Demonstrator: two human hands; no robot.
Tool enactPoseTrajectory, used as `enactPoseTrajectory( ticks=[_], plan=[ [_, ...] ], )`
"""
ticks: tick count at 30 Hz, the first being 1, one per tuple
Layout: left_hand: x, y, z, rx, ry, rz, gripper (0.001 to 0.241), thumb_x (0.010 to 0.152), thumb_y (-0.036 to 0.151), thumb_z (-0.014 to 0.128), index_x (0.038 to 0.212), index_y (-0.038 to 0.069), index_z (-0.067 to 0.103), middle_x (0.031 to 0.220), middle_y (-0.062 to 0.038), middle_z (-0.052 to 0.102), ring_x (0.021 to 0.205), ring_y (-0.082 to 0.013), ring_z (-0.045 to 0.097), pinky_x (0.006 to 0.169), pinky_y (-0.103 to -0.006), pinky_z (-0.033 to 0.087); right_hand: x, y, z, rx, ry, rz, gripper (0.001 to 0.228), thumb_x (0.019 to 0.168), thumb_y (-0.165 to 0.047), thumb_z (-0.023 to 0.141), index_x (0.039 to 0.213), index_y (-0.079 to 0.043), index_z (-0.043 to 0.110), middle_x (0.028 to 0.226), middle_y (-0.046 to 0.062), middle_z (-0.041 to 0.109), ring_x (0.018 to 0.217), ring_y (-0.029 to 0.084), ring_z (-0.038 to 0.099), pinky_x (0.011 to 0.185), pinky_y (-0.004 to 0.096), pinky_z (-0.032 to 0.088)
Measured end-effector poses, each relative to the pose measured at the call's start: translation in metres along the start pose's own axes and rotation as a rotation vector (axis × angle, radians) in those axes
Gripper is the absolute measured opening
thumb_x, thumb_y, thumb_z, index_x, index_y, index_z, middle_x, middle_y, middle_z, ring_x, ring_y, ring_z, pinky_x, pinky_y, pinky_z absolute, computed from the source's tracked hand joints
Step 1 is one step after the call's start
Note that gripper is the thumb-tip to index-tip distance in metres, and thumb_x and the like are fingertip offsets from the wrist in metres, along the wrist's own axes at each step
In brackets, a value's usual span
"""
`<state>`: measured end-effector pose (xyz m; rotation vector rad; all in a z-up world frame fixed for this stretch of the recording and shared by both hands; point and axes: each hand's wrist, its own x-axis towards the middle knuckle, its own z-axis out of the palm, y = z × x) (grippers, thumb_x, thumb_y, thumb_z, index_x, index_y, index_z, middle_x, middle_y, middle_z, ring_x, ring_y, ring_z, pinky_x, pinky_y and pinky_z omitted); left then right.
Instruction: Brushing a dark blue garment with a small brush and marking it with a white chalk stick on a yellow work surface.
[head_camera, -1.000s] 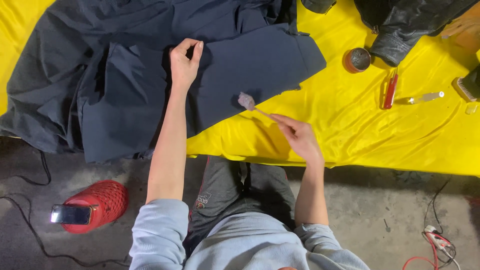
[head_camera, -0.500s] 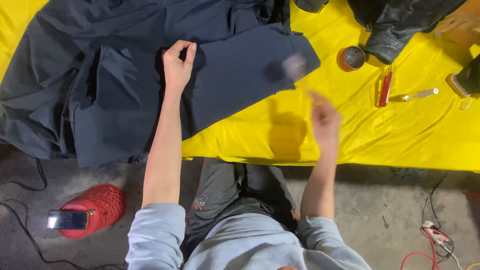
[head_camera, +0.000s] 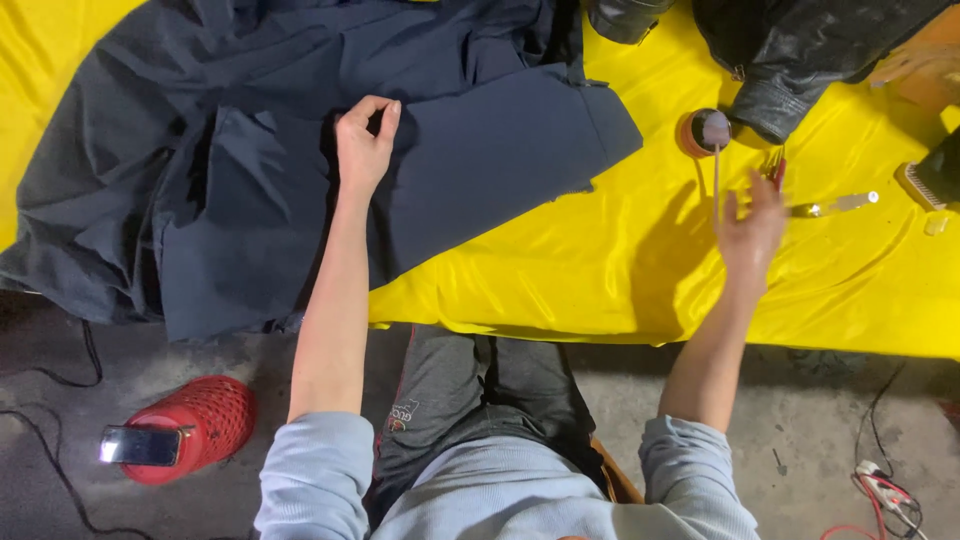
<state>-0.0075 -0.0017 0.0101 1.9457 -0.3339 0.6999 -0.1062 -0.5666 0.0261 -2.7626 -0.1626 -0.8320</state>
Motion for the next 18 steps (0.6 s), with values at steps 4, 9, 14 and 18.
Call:
enactPoseTrajectory(
  ticks=[4,9,14,18],
  plan=[
    [0.002,0.001,0.0,0.0,-0.007,0.006,0.021,0.107,0.017,0.063,0.095,0.001,0.071,0.084,-0.005,0.072,0.073,-0.0165,0.066,0.067,-0.0308,0.052,0.013,0.007,-0.047,-0.15,0.315,0.189,0.037,0.093,0.014,0.078,0.127,0.001,0.072,0.115,0.014,0.055,0.104,0.029,0.058,0.084,0.039,0.052],
    [0.0,-0.005,0.001,-0.013,-0.01,0.0,0.02,0.107,0.015,0.064,0.096,0.001,0.071,0.083,-0.006,0.071,0.072,-0.017,0.065,0.066,-0.0314,0.051,0.015,0.086,-0.074,-0.553,0.48,0.179,0.075,0.087,-0.013,0.096,0.152,-0.014,0.058,0.144,0.027,0.039,0.127,0.048,0.043,0.094,0.063,0.045],
    [0.0,0.0,-0.002,-0.022,0.015,0.002,0.021,0.107,0.016,0.064,0.093,0.001,0.07,0.081,-0.005,0.07,0.069,-0.0161,0.064,0.066,-0.0301,0.05,0.007,0.125,-0.047,-0.359,0.181,0.158,0.055,0.114,-0.027,0.081,0.158,-0.01,0.053,0.156,0.023,0.022,0.141,0.047,0.036,0.107,0.061,0.047],
    [-0.001,0.001,-0.002,-0.041,0.002,-0.013,0.021,0.107,0.017,0.064,0.093,0.002,0.07,0.078,-0.003,0.068,0.065,-0.0133,0.06,0.064,-0.0279,0.049,0.001,0.133,-0.021,-0.205,0.064,0.286,0.017,0.102,0.002,0.077,0.119,-0.002,0.078,0.134,0.019,0.043,0.124,0.04,0.052,0.095,0.046,0.056]
  ],
)
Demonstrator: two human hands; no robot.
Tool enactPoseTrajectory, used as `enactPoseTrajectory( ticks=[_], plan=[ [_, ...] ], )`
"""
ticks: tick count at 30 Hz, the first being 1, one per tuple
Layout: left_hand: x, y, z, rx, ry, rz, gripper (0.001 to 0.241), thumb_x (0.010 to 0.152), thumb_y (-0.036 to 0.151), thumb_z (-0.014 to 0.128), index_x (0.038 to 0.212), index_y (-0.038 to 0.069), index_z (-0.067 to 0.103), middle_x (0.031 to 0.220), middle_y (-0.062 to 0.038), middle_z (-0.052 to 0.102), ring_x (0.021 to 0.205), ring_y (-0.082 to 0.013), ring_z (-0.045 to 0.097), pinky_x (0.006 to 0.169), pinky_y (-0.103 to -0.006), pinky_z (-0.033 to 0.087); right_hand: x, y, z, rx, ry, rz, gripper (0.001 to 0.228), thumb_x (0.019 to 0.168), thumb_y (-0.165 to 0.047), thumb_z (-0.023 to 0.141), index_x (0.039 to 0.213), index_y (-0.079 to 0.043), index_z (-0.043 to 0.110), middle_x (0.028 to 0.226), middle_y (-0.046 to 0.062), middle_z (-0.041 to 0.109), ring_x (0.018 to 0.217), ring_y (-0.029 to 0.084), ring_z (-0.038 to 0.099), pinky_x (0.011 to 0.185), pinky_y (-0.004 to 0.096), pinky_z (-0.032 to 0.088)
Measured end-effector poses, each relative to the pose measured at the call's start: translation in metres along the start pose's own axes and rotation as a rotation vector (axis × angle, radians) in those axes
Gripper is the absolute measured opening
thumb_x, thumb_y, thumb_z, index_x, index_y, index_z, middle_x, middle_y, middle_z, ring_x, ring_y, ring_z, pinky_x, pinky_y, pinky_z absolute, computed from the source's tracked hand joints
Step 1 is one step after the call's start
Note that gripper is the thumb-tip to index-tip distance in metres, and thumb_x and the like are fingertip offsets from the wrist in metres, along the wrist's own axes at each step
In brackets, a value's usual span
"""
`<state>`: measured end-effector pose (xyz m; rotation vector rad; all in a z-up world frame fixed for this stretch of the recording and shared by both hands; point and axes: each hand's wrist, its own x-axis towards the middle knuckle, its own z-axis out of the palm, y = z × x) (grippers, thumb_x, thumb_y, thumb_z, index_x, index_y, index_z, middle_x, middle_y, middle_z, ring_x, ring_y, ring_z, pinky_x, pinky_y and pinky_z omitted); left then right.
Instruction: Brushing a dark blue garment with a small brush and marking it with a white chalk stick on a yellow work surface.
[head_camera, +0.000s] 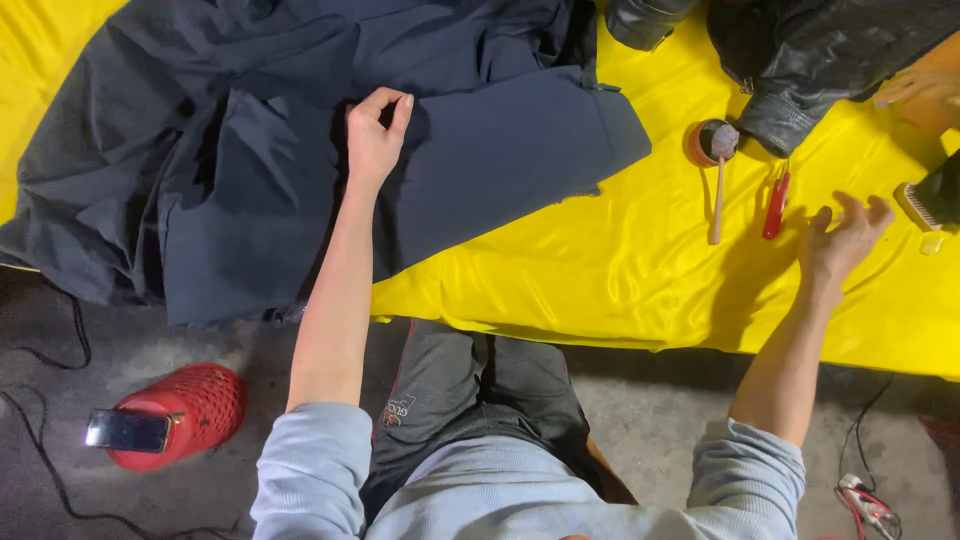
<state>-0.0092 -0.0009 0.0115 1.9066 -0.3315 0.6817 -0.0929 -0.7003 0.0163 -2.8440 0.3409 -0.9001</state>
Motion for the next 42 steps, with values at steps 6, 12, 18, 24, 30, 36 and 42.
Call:
enactPoseTrajectory(
  ticks=[6,12,18,24,30,36,42],
  plan=[
    [-0.001,-0.005,0.001,0.037,0.005,0.014,0.021,0.106,0.017,0.064,0.095,0.001,0.072,0.08,-0.005,0.071,0.064,-0.0155,0.063,0.061,-0.0292,0.05,-0.006,0.031,0.041,0.083,0.042,0.114,0.035,0.097,0.01,0.064,0.118,-0.011,0.083,0.106,0.014,0.054,0.099,0.036,0.057,0.081,0.046,0.048],
    [0.0,-0.001,0.0,0.001,-0.004,0.004,0.022,0.106,0.017,0.063,0.094,0.001,0.072,0.082,-0.006,0.071,0.071,-0.017,0.065,0.067,-0.0306,0.05,0.008,-0.035,0.014,0.308,0.567,-0.13,0.026,0.097,0.012,0.066,0.115,-0.002,0.079,0.102,0.015,0.071,0.092,0.027,0.067,0.074,0.036,0.058],
    [0.0,-0.006,0.002,0.054,0.0,0.03,0.027,0.109,0.022,0.062,0.093,0.002,0.071,0.079,-0.004,0.069,0.066,-0.0152,0.062,0.062,-0.0308,0.047,0.022,-0.214,0.006,0.956,0.066,-0.285,0.077,0.115,-0.001,0.07,0.168,-0.018,0.016,0.175,0.005,0.018,0.166,0.026,0.02,0.14,0.047,0.024],
    [0.001,0.0,0.001,0.026,0.009,0.016,0.024,0.106,0.021,0.063,0.093,0.002,0.072,0.082,-0.004,0.071,0.072,-0.0157,0.065,0.067,-0.0303,0.049,-0.026,-0.393,0.012,1.059,-0.141,-0.339,0.052,0.093,-0.003,0.054,0.144,-0.013,0.05,0.118,0.006,0.07,0.071,0.013,0.074,0.063,0.022,0.061],
    [0.003,0.001,0.0,0.016,-0.017,-0.036,0.023,0.106,0.02,0.062,0.093,0.003,0.071,0.081,-0.004,0.07,0.072,-0.0152,0.064,0.068,-0.0303,0.049,-0.043,-0.402,0.022,0.889,-0.155,-0.326,0.036,0.109,-0.023,0.049,0.144,-0.02,0.046,0.101,0.004,0.068,0.061,0.017,0.059,0.061,0.033,0.045],
    [0.004,0.002,-0.001,0.021,-0.024,-0.02,0.023,0.108,0.019,0.063,0.094,0.001,0.071,0.08,-0.003,0.07,0.066,-0.0139,0.062,0.065,-0.0278,0.05,-0.038,-0.392,0.02,0.808,-0.134,-0.235,0.027,0.11,-0.019,0.056,0.137,-0.017,0.049,0.077,0.006,0.061,0.059,0.018,0.063,0.059,0.03,0.048],
    [0.004,-0.002,0.001,0.059,-0.021,-0.003,0.022,0.107,0.018,0.064,0.097,0.001,0.072,0.084,-0.007,0.073,0.07,-0.0184,0.068,0.065,-0.0298,0.053,-0.029,-0.382,0.017,0.693,0.124,-0.209,0.017,0.105,-0.017,0.052,0.122,-0.017,0.055,0.084,0.006,0.061,0.058,0.019,0.059,0.054,0.033,0.043]
  ],
)
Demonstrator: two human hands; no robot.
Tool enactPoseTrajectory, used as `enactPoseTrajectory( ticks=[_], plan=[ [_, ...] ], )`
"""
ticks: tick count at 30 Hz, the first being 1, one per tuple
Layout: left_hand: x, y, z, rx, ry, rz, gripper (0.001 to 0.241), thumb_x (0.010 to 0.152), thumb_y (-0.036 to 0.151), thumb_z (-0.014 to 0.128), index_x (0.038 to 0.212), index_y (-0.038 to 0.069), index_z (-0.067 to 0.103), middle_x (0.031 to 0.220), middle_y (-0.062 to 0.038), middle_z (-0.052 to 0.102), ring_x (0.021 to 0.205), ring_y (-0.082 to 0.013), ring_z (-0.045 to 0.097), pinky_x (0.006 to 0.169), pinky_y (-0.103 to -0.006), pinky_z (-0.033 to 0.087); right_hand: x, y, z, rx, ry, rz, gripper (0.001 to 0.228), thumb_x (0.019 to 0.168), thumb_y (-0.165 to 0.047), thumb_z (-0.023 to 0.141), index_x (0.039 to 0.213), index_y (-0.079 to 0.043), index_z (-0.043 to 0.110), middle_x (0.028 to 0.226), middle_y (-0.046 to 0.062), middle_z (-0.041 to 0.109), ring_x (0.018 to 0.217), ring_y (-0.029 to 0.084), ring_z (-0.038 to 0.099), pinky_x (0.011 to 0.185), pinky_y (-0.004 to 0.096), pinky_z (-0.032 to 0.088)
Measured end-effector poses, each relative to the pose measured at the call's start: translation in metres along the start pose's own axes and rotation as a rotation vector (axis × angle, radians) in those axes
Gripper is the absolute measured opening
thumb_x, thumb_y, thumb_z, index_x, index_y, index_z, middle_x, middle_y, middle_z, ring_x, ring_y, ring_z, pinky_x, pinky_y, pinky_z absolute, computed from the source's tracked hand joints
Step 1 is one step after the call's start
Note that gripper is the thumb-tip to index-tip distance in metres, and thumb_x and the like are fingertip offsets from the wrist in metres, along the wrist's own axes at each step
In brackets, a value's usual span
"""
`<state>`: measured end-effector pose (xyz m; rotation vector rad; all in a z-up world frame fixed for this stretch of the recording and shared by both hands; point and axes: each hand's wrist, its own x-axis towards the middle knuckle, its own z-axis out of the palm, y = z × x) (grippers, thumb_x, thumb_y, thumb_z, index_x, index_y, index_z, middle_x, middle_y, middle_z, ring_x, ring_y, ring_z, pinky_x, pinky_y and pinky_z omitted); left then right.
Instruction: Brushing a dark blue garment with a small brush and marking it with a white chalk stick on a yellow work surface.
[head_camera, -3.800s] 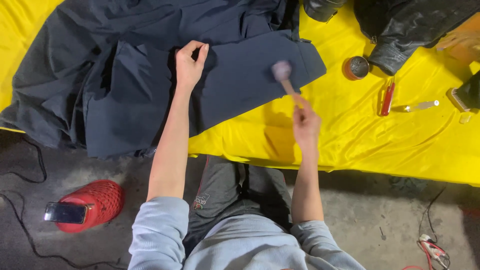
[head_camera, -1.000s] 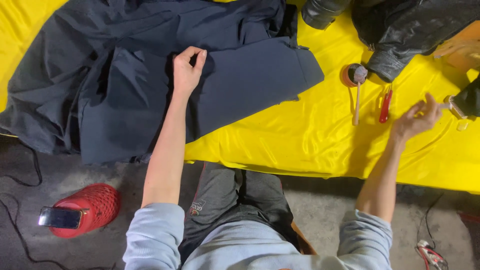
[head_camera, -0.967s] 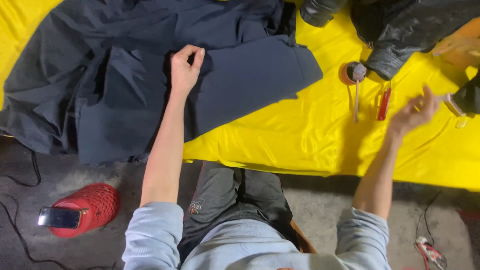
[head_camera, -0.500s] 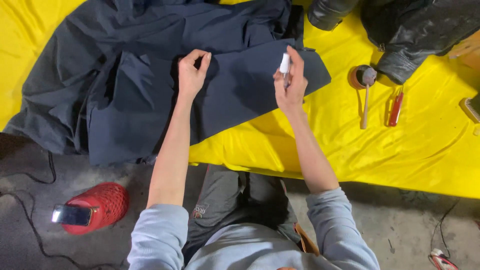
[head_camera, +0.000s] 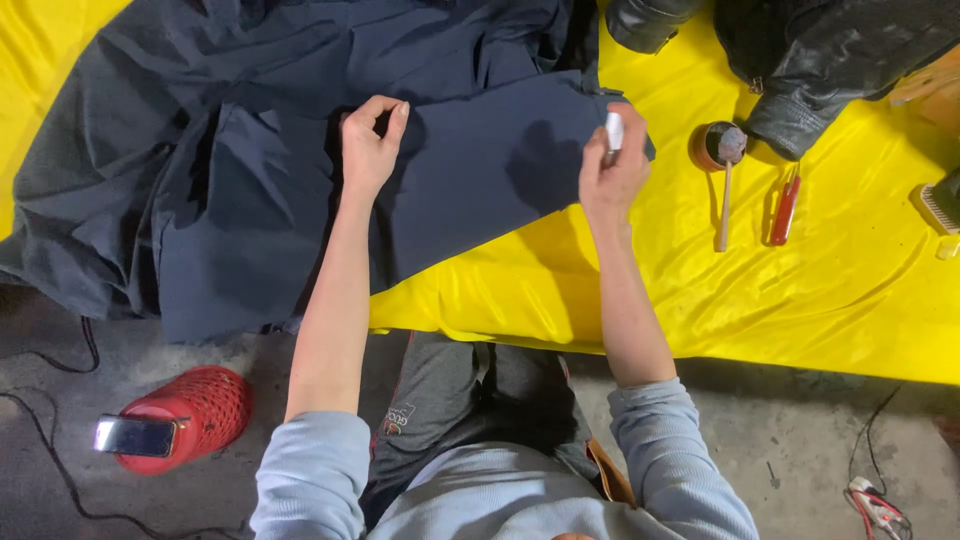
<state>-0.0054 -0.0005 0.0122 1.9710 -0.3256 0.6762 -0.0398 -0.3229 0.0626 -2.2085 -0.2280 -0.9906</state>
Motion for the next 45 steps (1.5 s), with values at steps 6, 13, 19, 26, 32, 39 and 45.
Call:
enactPoseTrajectory(
  ticks=[6,13,19,26,32,39,45],
  plan=[
    [-0.001,0.0,0.0,-0.051,-0.009,-0.064,0.023,0.107,0.021,0.063,0.096,0.003,0.071,0.08,-0.001,0.069,0.066,-0.0111,0.058,0.062,-0.027,0.046,-0.003,0.0,0.004,-0.092,-0.088,0.001,0.016,0.106,-0.018,0.056,0.122,-0.018,0.055,0.075,0.005,0.06,0.057,0.02,0.059,0.053,0.033,0.044],
    [0.0,0.002,-0.002,-0.04,0.007,-0.01,0.025,0.108,0.021,0.062,0.094,0.002,0.071,0.082,-0.003,0.072,0.068,-0.0148,0.065,0.068,-0.0282,0.052,0.007,-0.009,0.006,-0.077,-0.103,0.029,0.021,0.106,-0.021,0.056,0.127,-0.018,0.055,0.101,0.006,0.072,0.074,0.022,0.069,0.063,0.032,0.055],
    [0.001,0.0,0.0,-0.041,-0.004,-0.026,0.025,0.108,0.023,0.063,0.095,0.002,0.071,0.079,-0.003,0.07,0.063,-0.0129,0.06,0.062,-0.0277,0.048,0.013,-0.017,0.02,-0.072,-0.101,-0.07,0.02,0.109,-0.025,0.054,0.128,-0.018,0.055,0.085,0.005,0.069,0.063,0.019,0.066,0.057,0.028,0.05],
    [0.001,0.005,-0.004,-0.042,0.002,-0.016,0.023,0.107,0.019,0.063,0.095,0.002,0.071,0.082,-0.005,0.072,0.068,-0.0155,0.065,0.066,-0.0289,0.05,0.014,-0.03,0.032,-0.089,-0.171,-0.132,0.022,0.107,-0.027,0.061,0.125,-0.016,0.061,0.101,0.006,0.075,0.079,0.022,0.072,0.067,0.029,0.06],
    [0.0,0.0,-0.003,-0.054,0.005,-0.01,0.022,0.106,0.018,0.063,0.094,0.002,0.071,0.081,-0.005,0.072,0.068,-0.0155,0.065,0.065,-0.0286,0.05,0.001,-0.023,0.008,-0.217,-0.306,-0.023,0.014,0.104,-0.025,0.063,0.117,-0.018,0.064,0.091,0.008,0.073,0.076,0.025,0.067,0.059,0.035,0.057],
    [-0.002,-0.003,-0.001,-0.039,-0.006,0.005,0.02,0.107,0.015,0.062,0.096,0.001,0.072,0.083,-0.006,0.072,0.071,-0.0162,0.065,0.065,-0.0294,0.05,-0.016,-0.023,-0.017,-0.219,-0.525,-0.054,0.012,0.1,-0.018,0.067,0.112,-0.017,0.066,0.082,0.012,0.072,0.072,0.038,0.066,0.064,0.052,0.052],
    [-0.001,0.0,-0.001,-0.069,0.006,-0.029,0.02,0.106,0.017,0.063,0.095,0.002,0.071,0.083,-0.004,0.072,0.072,-0.0147,0.065,0.069,-0.028,0.051,0.016,-0.056,-0.025,-0.114,-0.317,-0.018,0.021,0.104,-0.012,0.063,0.124,-0.014,0.057,0.107,0.011,0.072,0.086,0.034,0.067,0.068,0.044,0.056]
  ],
)
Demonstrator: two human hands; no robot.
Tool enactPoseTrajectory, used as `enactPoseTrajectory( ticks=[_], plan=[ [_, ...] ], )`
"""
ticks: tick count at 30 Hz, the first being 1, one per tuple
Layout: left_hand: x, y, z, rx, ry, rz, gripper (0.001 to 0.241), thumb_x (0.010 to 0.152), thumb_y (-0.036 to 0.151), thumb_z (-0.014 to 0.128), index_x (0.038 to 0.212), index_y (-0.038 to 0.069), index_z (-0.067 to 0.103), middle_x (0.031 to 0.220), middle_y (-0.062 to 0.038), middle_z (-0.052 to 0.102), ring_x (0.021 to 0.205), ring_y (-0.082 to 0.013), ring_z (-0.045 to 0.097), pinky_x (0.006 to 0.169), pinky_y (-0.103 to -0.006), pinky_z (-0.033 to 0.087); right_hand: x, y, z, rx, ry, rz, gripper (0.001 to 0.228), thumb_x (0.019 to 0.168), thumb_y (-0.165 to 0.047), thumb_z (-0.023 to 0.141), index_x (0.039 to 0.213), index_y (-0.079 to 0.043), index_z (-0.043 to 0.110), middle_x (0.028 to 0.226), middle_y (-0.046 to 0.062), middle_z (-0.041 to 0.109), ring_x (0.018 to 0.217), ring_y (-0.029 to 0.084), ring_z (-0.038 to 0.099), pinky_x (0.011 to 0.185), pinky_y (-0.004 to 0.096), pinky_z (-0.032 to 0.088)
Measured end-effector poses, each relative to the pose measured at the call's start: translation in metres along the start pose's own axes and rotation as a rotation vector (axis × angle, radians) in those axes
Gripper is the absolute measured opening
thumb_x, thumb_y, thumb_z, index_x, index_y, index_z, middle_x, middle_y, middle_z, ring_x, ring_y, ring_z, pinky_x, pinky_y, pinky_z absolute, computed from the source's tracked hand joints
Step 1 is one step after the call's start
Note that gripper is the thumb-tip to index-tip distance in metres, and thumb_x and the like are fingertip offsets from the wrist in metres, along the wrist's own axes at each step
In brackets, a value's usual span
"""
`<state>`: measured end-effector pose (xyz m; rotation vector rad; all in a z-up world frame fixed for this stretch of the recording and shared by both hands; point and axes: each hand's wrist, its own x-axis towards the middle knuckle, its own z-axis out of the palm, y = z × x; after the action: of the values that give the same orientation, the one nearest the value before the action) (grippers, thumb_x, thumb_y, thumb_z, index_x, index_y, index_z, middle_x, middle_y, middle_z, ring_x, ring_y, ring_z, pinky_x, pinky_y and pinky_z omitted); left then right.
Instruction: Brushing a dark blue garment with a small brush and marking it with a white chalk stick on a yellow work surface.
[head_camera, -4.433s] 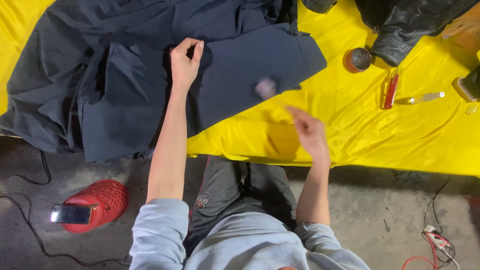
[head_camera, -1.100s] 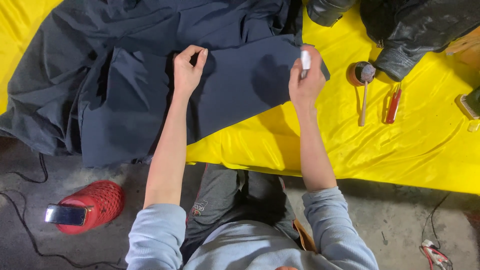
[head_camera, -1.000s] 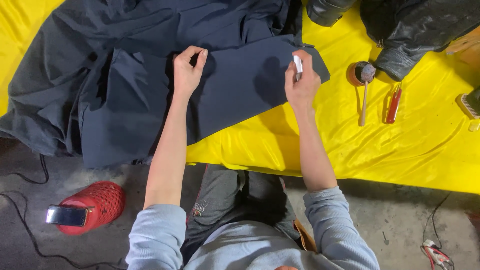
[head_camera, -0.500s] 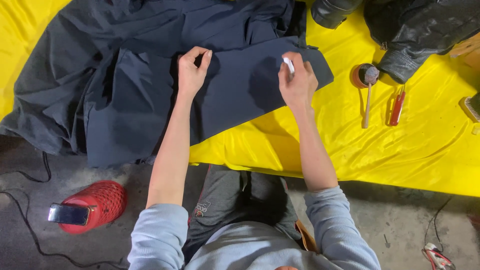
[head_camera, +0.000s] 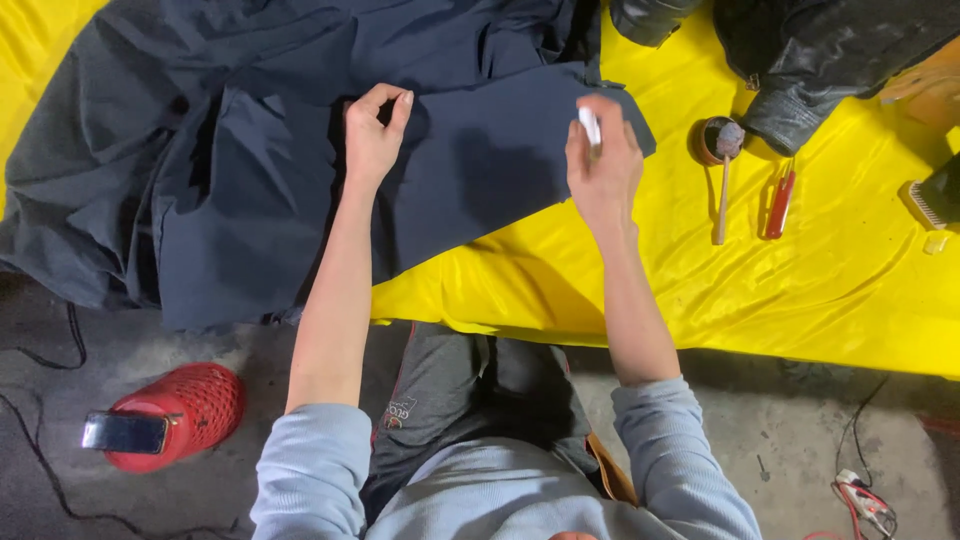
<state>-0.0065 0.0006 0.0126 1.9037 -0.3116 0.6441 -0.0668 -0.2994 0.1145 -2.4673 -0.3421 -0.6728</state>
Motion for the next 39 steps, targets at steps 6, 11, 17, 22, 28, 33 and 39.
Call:
enactPoseTrajectory(
  ticks=[6,11,17,22,28,33,39],
  plan=[
    [0.0,0.004,-0.004,0.007,0.004,0.043,0.014,0.104,0.008,0.066,0.093,0.002,0.071,0.082,-0.006,0.072,0.07,-0.0161,0.066,0.066,-0.0296,0.05,0.027,-0.019,0.036,0.154,0.2,-0.211,0.024,0.106,-0.016,0.061,0.129,-0.011,0.059,0.123,0.01,0.069,0.108,0.03,0.07,0.093,0.038,0.058],
    [-0.003,0.001,-0.003,-0.019,0.008,0.025,0.02,0.106,0.016,0.063,0.091,0.003,0.069,0.081,-0.003,0.071,0.067,-0.014,0.063,0.068,-0.0281,0.049,0.027,-0.024,0.042,0.036,0.039,-0.104,0.023,0.103,-0.016,0.065,0.125,-0.019,0.058,0.102,0.012,0.067,0.086,0.032,0.069,0.073,0.041,0.057],
    [0.0,0.003,-0.004,-0.06,0.016,0.041,0.025,0.107,0.02,0.061,0.091,0.002,0.069,0.079,-0.004,0.07,0.063,-0.0132,0.059,0.063,-0.0276,0.048,0.021,-0.017,0.034,0.0,-0.075,-0.107,0.021,0.103,-0.019,0.064,0.124,-0.018,0.06,0.103,0.013,0.071,0.087,0.035,0.069,0.072,0.047,0.054],
    [-0.004,0.001,-0.006,-0.062,0.006,0.009,0.025,0.107,0.021,0.061,0.092,0.003,0.069,0.082,-0.003,0.07,0.068,-0.014,0.062,0.068,-0.0277,0.051,-0.001,-0.014,0.02,0.131,0.112,-0.048,0.018,0.11,-0.023,0.056,0.126,-0.013,0.056,0.121,0.01,0.068,0.1,0.023,0.071,0.076,0.03,0.059],
    [-0.005,-0.001,-0.006,0.02,0.011,0.061,0.026,0.109,0.022,0.06,0.096,0.002,0.071,0.089,-0.008,0.074,0.081,-0.0212,0.071,0.081,-0.0333,0.055,-0.015,-0.007,0.009,0.136,0.033,-0.004,0.013,0.103,-0.017,0.054,0.115,-0.017,0.059,0.101,0.003,0.067,0.079,0.02,0.066,0.069,0.034,0.05],
    [-0.002,0.004,-0.005,0.017,0.01,0.094,0.024,0.108,0.018,0.062,0.094,0.001,0.071,0.085,-0.007,0.073,0.074,-0.0195,0.07,0.073,-0.0316,0.055,-0.015,-0.006,0.011,-0.012,-0.186,0.003,0.015,0.104,-0.022,0.061,0.118,-0.018,0.061,0.094,0.01,0.074,0.078,0.035,0.069,0.065,0.048,0.055],
    [-0.003,0.004,-0.003,0.061,0.016,0.075,0.022,0.107,0.018,0.062,0.098,0.002,0.073,0.087,-0.008,0.075,0.073,-0.0204,0.072,0.071,-0.03,0.058,0.002,-0.017,0.017,0.048,0.045,0.022,0.023,0.103,-0.018,0.061,0.126,-0.016,0.057,0.118,0.008,0.071,0.099,0.028,0.07,0.081,0.04,0.057]
  ],
)
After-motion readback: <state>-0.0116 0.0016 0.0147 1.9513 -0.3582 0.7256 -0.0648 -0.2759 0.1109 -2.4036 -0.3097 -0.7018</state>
